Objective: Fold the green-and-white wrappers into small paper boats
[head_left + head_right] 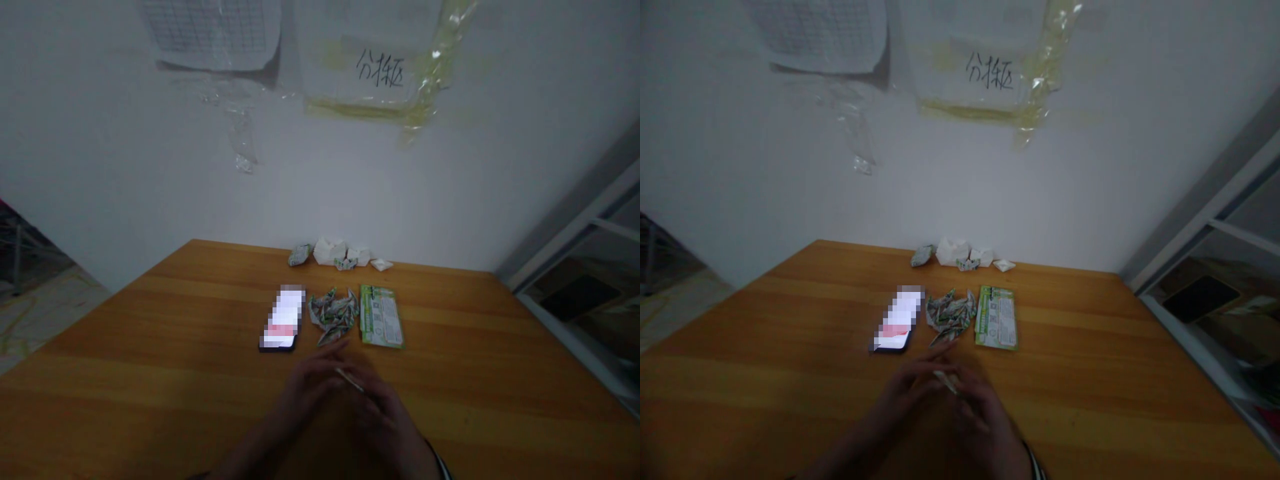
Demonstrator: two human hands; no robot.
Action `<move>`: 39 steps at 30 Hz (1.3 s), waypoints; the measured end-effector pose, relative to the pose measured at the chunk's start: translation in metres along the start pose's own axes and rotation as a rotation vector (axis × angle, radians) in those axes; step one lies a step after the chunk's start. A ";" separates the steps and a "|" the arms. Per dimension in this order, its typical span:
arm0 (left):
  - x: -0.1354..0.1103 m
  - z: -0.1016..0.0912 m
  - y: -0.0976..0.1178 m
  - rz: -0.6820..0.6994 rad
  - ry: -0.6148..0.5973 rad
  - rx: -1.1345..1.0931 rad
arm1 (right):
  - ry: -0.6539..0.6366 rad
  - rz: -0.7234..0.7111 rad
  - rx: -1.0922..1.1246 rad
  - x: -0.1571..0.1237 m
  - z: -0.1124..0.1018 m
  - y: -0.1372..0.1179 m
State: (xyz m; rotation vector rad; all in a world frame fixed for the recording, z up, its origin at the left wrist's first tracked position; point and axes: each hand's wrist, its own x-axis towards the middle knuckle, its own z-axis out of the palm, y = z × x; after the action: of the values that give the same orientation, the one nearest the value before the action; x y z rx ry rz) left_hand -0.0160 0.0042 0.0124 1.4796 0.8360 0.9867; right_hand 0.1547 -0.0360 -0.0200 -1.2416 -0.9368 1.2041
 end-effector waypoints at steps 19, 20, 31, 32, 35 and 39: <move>0.001 0.001 -0.017 -0.459 -0.056 -0.253 | -0.447 -0.275 -0.172 0.022 -0.021 -0.017; 0.002 0.001 -0.018 -0.466 -0.061 -0.247 | -0.466 -0.302 -0.199 0.023 -0.022 -0.018; 0.000 0.005 -0.023 -0.410 -0.037 0.000 | -0.342 -0.152 -0.374 0.017 -0.015 -0.003; 0.000 0.004 -0.023 -0.404 -0.033 0.011 | -0.350 -0.125 -0.369 0.017 -0.014 -0.001; 0.002 0.004 -0.020 -0.405 -0.033 0.038 | -0.384 -0.082 -0.408 0.018 -0.014 0.002; 0.002 0.001 -0.019 -0.338 -0.114 0.070 | -0.363 -0.114 -0.481 0.020 -0.016 0.002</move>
State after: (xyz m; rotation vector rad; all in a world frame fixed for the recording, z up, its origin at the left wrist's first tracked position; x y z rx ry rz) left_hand -0.0134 0.0082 -0.0057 1.3817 1.0058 0.6221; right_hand 0.1735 -0.0190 -0.0263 -1.3362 -1.6150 1.1708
